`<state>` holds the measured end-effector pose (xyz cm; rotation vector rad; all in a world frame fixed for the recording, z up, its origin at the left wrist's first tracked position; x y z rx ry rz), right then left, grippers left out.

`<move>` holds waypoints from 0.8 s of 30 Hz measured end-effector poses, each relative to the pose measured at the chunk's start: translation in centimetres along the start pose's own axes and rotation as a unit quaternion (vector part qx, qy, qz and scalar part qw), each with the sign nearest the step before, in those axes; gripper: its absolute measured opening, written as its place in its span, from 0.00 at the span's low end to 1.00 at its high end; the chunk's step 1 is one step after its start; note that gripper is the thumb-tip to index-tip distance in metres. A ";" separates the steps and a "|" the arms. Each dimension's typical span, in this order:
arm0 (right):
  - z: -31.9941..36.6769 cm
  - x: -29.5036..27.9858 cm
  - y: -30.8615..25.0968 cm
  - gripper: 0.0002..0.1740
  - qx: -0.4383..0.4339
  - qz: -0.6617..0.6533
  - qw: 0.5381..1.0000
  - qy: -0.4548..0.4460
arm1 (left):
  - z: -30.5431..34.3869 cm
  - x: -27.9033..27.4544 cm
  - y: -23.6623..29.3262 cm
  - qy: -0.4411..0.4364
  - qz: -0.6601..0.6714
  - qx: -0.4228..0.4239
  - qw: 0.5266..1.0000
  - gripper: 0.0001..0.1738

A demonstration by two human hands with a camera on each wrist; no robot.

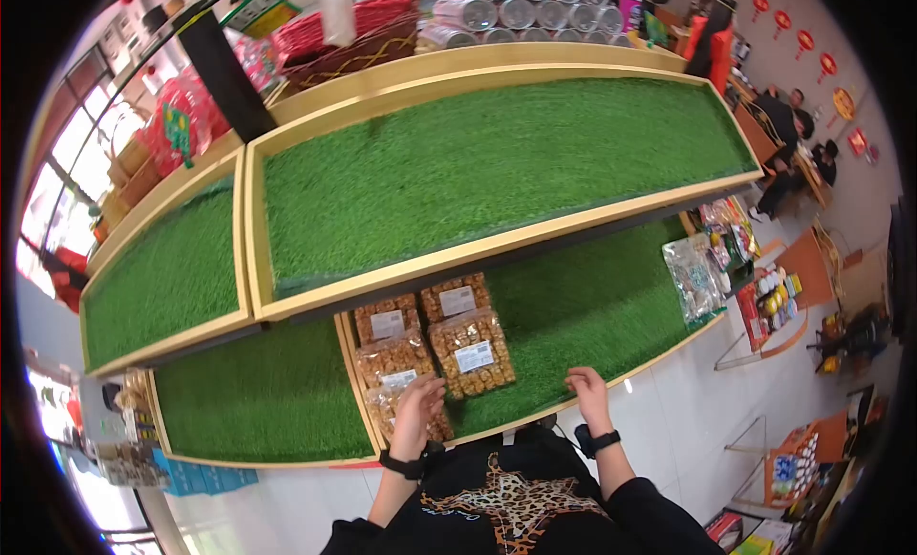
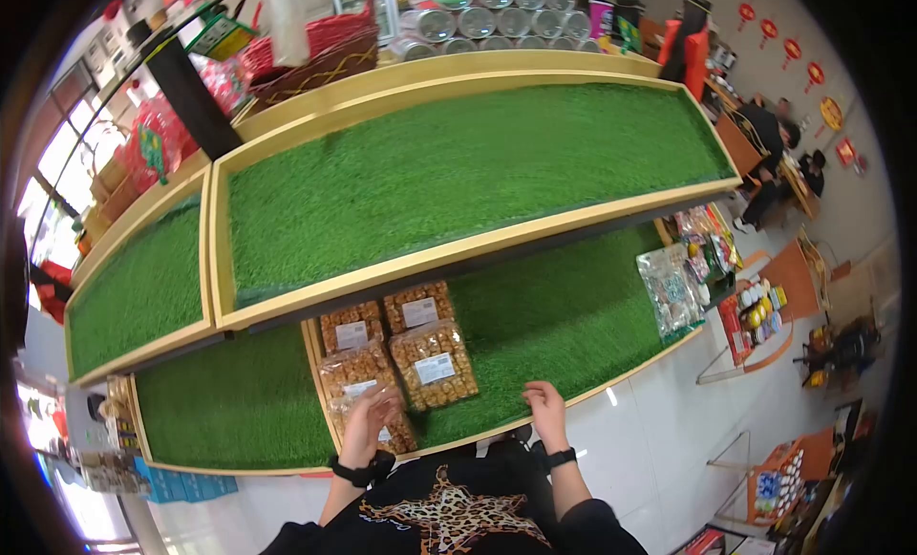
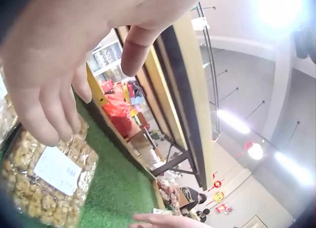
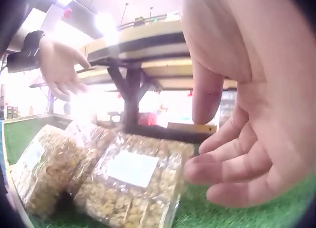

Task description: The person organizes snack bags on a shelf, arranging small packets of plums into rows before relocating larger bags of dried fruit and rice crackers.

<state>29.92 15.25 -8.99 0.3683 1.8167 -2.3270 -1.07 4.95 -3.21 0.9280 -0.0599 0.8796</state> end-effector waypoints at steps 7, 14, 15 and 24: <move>2.5 -7.7 -4.1 0.08 0.014 -0.141 0.974 0.176 | 0.9 7.1 -2.2 -0.034 -0.114 0.040 0.992 0.17; 3.9 -15.5 -5.1 0.09 -0.046 -0.202 0.943 0.261 | 3.4 15.5 -8.8 -0.177 -0.235 -0.029 0.955 0.17; 4.3 -17.3 -4.8 0.09 -0.046 -0.204 0.939 0.274 | 3.7 16.9 -9.6 -0.188 -0.241 -0.032 0.952 0.17; 8.5 -35.6 0.6 0.07 -0.023 -0.200 0.904 0.377 | 8.7 31.1 -16.6 -0.231 -0.266 0.056 0.934 0.14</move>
Point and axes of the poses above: each hand's wrist, its own z-axis away from the middle knuckle, its own x-axis out of the palm, y = z × x, the point moved 6 cm from there along -z, towards the middle knuckle, and after that the axes turned 11 degrees about y, right-handed, at the moved point
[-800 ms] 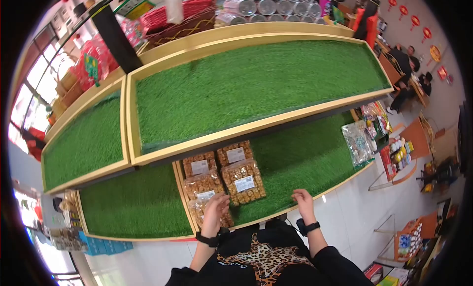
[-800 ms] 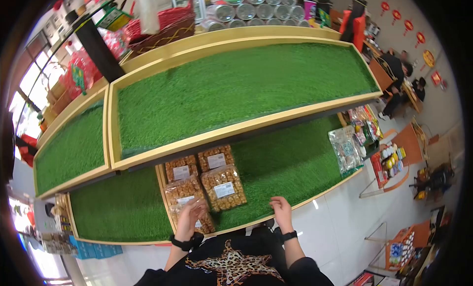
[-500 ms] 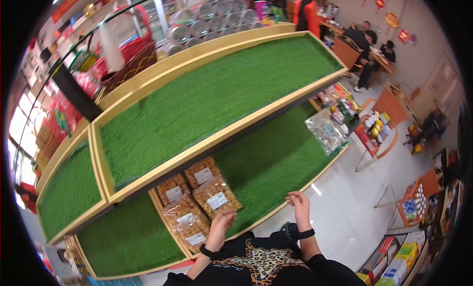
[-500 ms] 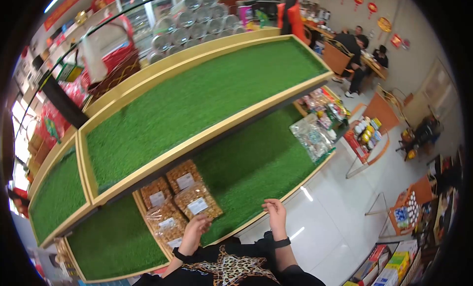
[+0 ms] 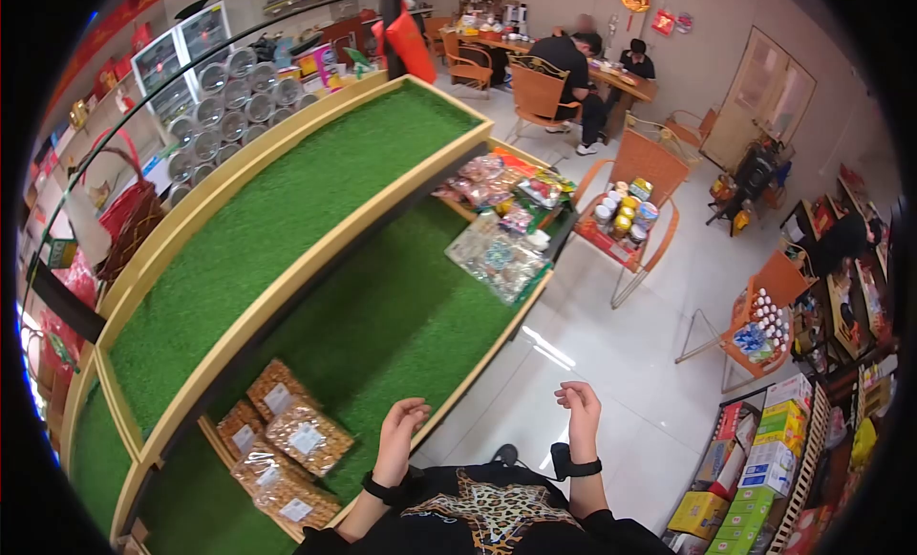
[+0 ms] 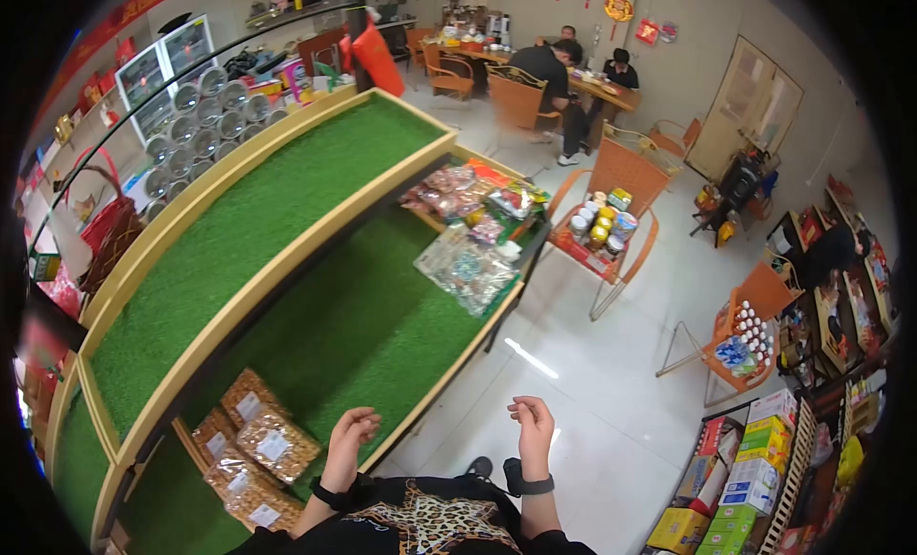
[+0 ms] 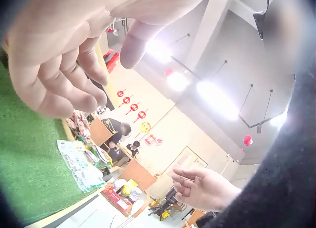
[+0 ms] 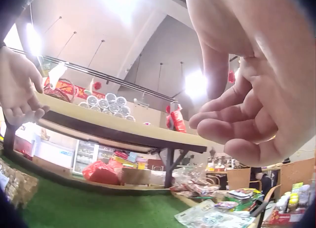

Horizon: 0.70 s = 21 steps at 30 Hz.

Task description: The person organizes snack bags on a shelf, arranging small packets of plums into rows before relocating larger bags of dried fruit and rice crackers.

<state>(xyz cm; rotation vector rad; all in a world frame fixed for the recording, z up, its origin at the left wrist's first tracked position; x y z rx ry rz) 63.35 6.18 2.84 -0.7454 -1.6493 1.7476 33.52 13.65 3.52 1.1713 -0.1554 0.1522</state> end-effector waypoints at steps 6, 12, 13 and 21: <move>-4.1 -11.9 -1.1 0.08 -0.020 0.014 0.993 0.116 | -0.8 12.5 -2.2 -0.086 -0.049 0.022 0.995 0.13; -5.6 -20.4 -0.4 0.08 0.001 0.026 0.977 0.212 | -1.3 21.0 -3.2 -0.151 -0.052 0.025 0.987 0.12; -5.9 -20.9 0.0 0.08 0.005 0.028 0.976 0.214 | -1.5 21.9 -3.3 -0.157 -0.055 0.027 0.986 0.11; -9.4 -20.7 1.9 0.08 0.056 0.007 0.971 0.234 | -6.5 28.2 -4.0 -0.186 -0.078 0.037 0.979 0.12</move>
Point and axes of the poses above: each hand's wrist, its own z-axis away from the middle knuckle, its own x-axis out of the palm, y = z × x, the point moved 6 cm from there along -z, towards the middle knuckle, and after that the axes turned 11 degrees about y, right-handed, at the moved point
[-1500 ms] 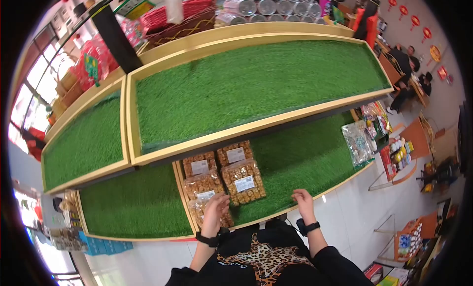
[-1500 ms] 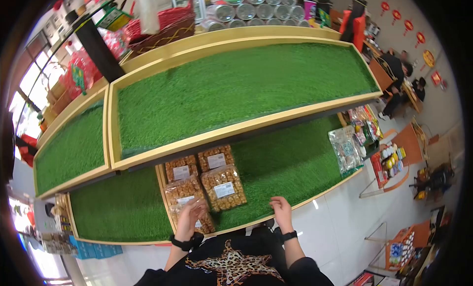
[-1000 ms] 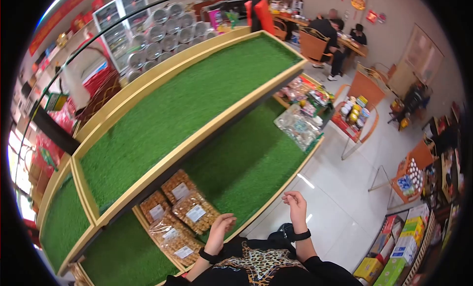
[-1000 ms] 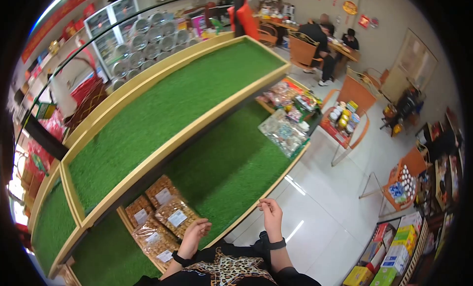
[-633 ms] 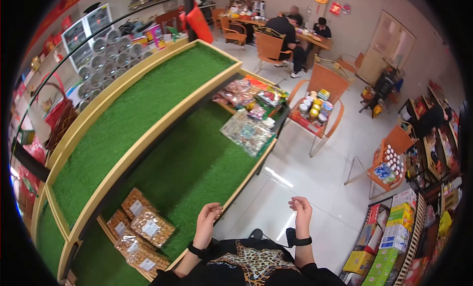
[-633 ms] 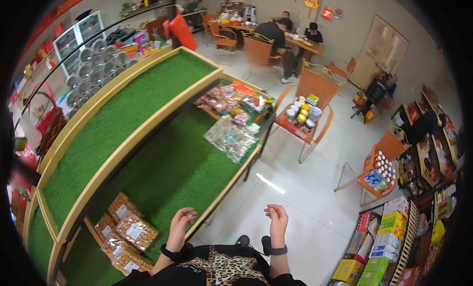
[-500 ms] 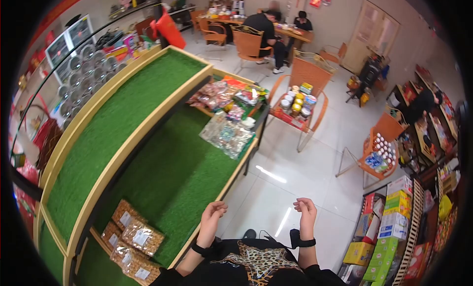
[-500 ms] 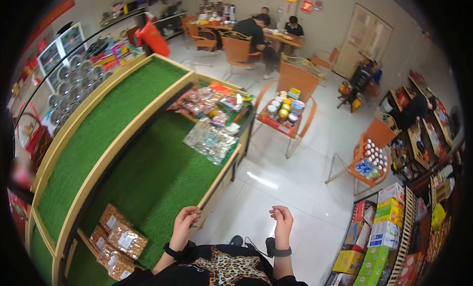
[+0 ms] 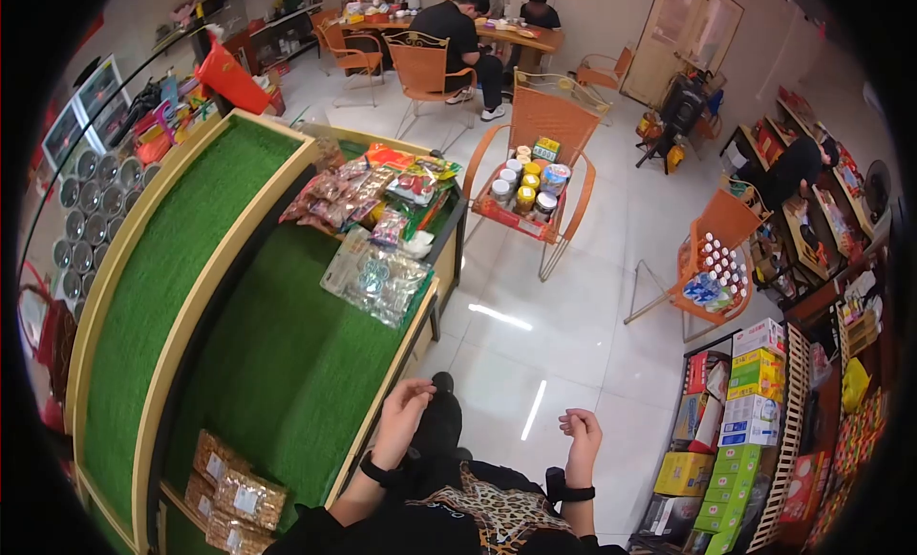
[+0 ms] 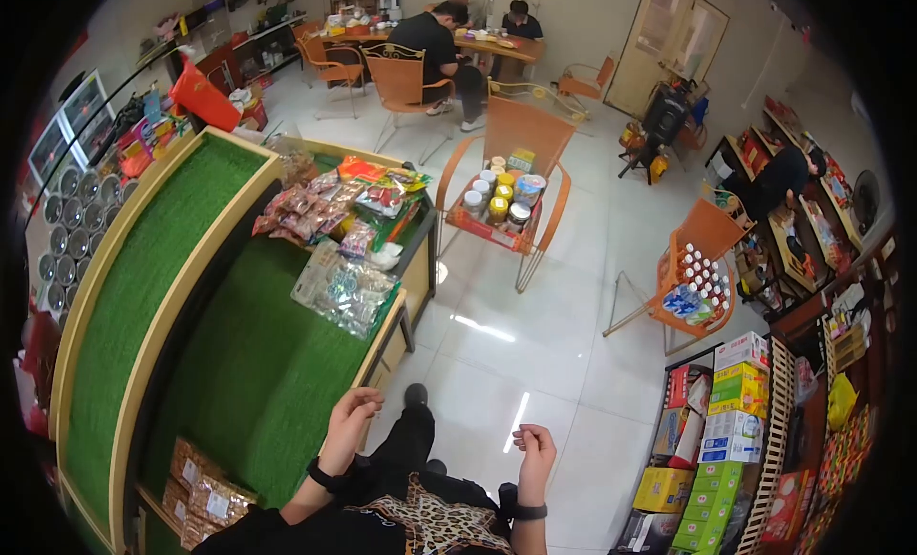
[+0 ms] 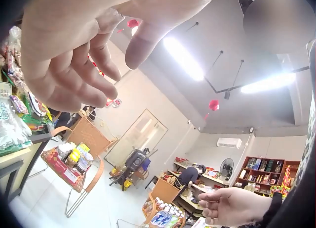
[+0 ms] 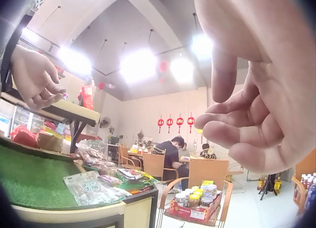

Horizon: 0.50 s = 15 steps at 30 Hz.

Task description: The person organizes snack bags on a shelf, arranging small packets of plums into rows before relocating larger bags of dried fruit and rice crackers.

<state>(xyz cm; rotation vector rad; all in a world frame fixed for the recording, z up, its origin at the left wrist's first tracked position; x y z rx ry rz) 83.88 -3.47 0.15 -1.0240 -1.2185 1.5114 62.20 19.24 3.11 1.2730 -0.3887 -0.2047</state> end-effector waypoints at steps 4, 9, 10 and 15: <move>-3.9 2.5 -0.4 0.07 -0.012 -0.004 1.000 0.003 | -5.2 1.4 0.6 -0.002 0.024 -0.005 1.000 0.12; -9.6 7.5 -4.2 0.08 -0.047 -0.021 0.999 0.011 | -12.6 3.3 4.3 -0.013 0.023 0.022 0.999 0.11; -10.7 8.7 -5.1 0.08 -0.055 -0.023 0.998 0.011 | -14.0 3.7 5.1 -0.015 0.026 0.029 0.999 0.11; -14.5 15.5 -8.7 0.08 -0.092 -0.045 0.995 -0.018 | -20.0 4.6 7.4 -0.027 0.020 0.052 0.998 0.11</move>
Point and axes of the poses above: each hand's wrist, its own z-axis away from the middle knuckle, its own x-axis out of the palm, y = z × x, the point moved 6 cm from there along -z, towards the middle knuckle, and after that the axes turned 11 degrees about y, right-handed, at the moved point
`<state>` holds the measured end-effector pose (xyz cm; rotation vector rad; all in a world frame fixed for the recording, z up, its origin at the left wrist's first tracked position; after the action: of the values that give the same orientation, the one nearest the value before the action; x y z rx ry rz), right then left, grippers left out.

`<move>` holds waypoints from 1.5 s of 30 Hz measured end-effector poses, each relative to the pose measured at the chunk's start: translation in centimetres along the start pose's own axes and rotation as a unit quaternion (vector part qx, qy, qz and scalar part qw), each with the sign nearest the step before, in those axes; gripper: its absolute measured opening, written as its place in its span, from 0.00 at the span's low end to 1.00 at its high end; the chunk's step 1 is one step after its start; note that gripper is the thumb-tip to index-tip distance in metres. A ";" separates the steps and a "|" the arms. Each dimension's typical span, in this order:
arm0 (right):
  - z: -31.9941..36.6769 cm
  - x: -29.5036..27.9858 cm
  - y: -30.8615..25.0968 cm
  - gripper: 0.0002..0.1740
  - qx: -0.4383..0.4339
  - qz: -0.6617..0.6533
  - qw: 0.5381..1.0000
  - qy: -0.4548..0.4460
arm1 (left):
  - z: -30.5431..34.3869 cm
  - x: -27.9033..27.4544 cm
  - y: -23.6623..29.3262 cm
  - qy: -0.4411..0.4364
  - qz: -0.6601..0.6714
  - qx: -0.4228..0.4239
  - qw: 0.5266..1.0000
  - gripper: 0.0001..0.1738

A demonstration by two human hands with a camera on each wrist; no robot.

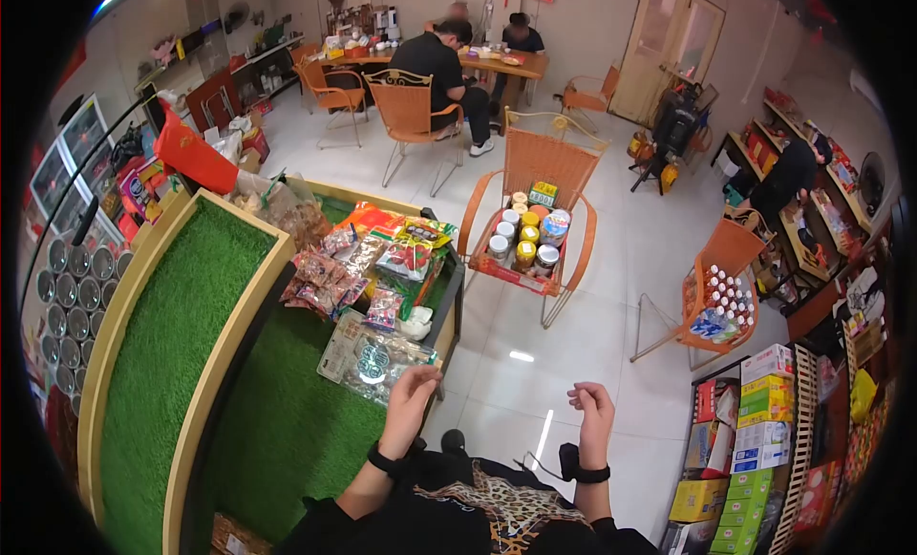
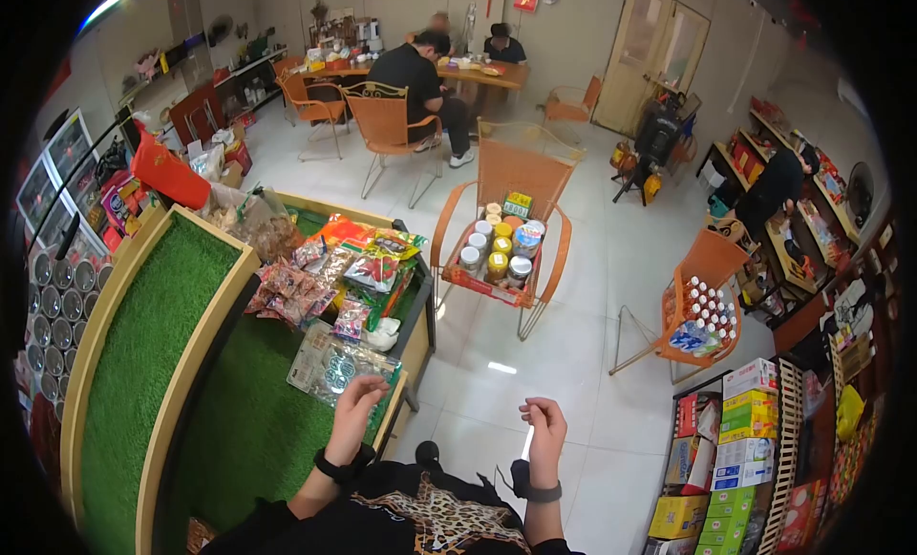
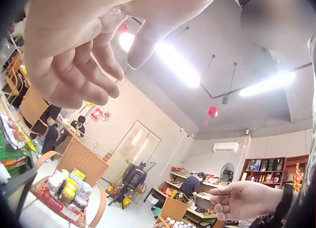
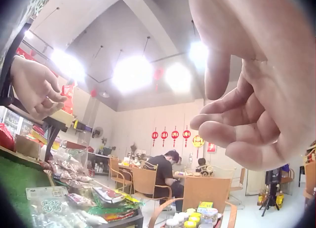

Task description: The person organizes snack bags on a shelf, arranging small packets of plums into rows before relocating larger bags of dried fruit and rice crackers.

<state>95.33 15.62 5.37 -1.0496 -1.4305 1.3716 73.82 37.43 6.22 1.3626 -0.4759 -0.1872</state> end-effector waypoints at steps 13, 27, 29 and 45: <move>-7.2 10.3 4.5 0.07 0.090 0.024 0.987 -0.130 | -6.2 -1.2 -1.3 0.090 -0.014 -0.051 0.995 0.10; -27.7 21.7 2.4 0.07 0.026 0.021 0.947 -0.321 | -17.7 6.9 -1.4 0.260 0.035 0.031 0.964 0.11; -30.2 22.3 2.7 0.07 0.023 0.032 0.940 -0.339 | -18.9 8.7 -2.0 0.255 0.039 0.038 0.965 0.11; -30.8 35.4 6.0 0.08 0.104 0.046 0.845 -0.523 | -19.7 5.7 -0.9 0.446 -0.004 0.029 0.895 0.10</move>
<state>115.62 58.18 1.13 -0.1460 -1.8974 2.2822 87.47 52.54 4.05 1.3509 0.3027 0.4473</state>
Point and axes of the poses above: each hand's wrist, its own z-axis away from the middle knuckle, its own x-axis out of the palm, y = z × x, the point moved 6 cm from there along -z, towards the middle knuckle, and after that the axes turned 11 degrees about y, right-handed, at the moved point
